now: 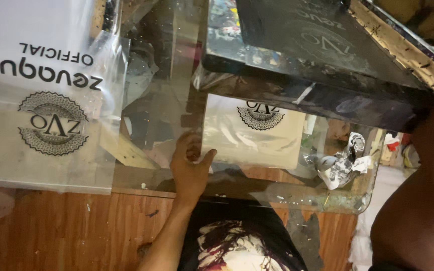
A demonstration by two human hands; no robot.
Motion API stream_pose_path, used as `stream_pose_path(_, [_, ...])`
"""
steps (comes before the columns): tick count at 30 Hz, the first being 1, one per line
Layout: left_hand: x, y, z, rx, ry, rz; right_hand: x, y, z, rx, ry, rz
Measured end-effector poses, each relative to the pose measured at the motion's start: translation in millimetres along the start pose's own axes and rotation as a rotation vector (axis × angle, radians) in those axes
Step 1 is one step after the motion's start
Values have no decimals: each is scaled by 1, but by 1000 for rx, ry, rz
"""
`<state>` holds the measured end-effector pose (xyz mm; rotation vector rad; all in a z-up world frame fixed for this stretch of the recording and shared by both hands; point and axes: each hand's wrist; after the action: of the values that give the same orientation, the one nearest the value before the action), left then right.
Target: The person performs screen printing on a white plastic bag using a squeegee to pull black ink across a screen frame. The person repeatedly places the bag under the screen, applies ink, and pulls the squeegee to transfer a logo onto the bag.
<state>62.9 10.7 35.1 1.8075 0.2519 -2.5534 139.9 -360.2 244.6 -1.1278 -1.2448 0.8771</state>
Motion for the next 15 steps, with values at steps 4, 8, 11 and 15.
stream_pose_path(4, [27, 13, 1, -73, 48, -60, 50, -19, -7, 68, 94, -14])
stream_pose_path(8, [9, 15, 2, -201, 309, -173, 11, -11, -2, -251, -512, 465])
stream_pose_path(11, [-5, 16, 1, -294, 509, -360, -15, 3, -4, -45, -350, -29])
stream_pose_path(15, [-18, 23, 6, -182, 539, -152, -47, 12, 1, -136, -269, 472])
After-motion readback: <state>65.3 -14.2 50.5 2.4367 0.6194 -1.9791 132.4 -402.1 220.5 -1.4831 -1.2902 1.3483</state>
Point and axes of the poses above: each hand's wrist, its own z-axis away from the middle knuckle, its own y-axis out of the palm, x = y × z, and after that the axes turned 1 degree about y, right-handed
